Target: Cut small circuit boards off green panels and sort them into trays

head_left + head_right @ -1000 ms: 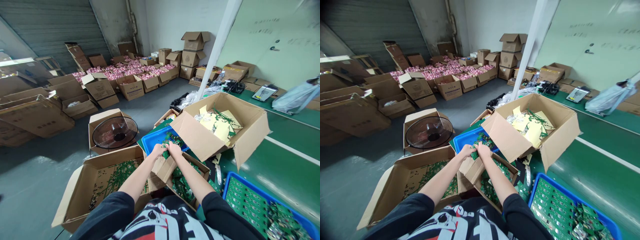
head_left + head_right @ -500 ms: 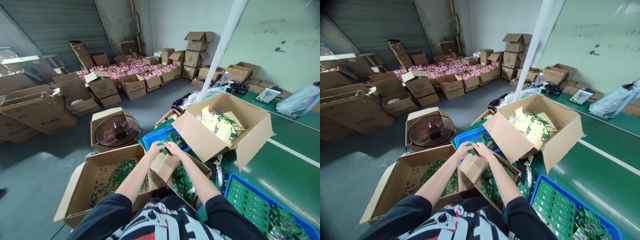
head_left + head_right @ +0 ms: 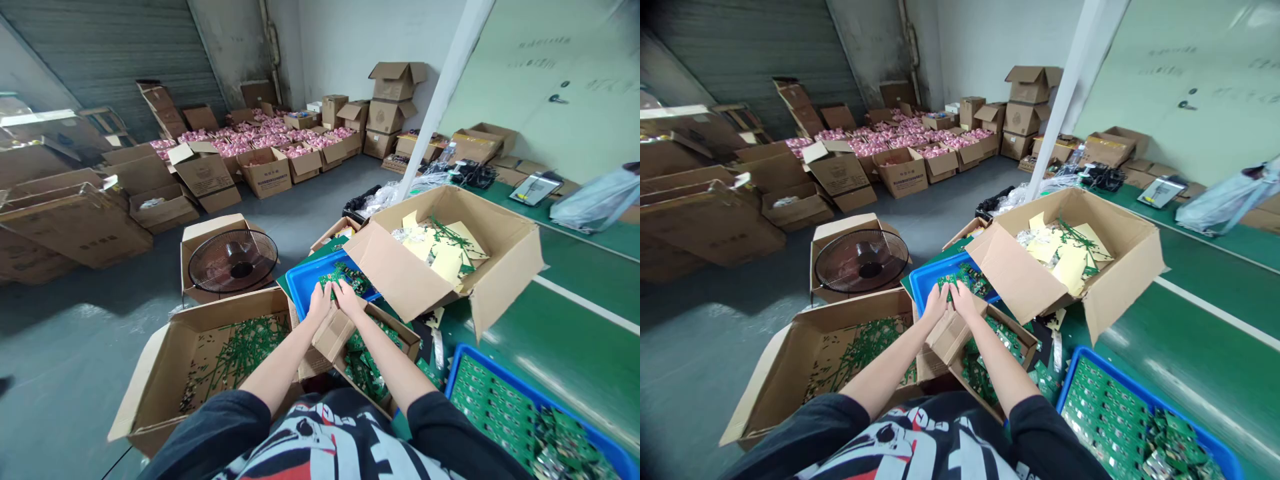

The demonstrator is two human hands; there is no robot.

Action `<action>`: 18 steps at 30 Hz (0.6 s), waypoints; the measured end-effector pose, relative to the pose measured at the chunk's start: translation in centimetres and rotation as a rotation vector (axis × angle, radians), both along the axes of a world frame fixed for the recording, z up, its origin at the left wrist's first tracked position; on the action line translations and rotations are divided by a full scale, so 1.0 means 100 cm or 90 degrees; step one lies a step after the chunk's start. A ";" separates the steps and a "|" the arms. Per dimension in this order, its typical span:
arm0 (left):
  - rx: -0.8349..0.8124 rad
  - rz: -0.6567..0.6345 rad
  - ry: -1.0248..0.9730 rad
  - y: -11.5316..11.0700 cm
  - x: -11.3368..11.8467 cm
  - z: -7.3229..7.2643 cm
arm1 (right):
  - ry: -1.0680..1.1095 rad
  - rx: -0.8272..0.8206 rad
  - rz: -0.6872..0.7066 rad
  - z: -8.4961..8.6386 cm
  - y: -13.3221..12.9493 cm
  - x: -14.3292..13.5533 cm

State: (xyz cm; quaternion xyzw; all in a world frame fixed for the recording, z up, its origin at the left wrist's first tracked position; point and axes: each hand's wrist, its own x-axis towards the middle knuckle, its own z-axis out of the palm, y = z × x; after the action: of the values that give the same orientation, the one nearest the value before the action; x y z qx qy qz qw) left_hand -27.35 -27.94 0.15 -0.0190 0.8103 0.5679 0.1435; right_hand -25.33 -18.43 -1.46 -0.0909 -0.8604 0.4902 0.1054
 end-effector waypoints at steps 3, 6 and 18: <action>-0.058 0.002 0.028 0.003 0.002 -0.002 | 0.015 0.006 -0.036 -0.004 -0.003 0.003; -0.102 -0.014 0.029 0.006 0.006 -0.006 | 0.010 0.020 -0.079 -0.009 -0.005 0.008; -0.184 -0.115 -0.040 0.011 -0.018 -0.004 | 0.014 -0.052 -0.187 -0.015 0.015 0.067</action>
State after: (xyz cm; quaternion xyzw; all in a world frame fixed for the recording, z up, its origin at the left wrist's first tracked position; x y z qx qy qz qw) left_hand -29.14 -26.89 -0.28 0.0161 0.8769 0.4297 0.2148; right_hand -18.67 -16.94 -3.01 -0.2146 -0.8162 0.5049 0.1813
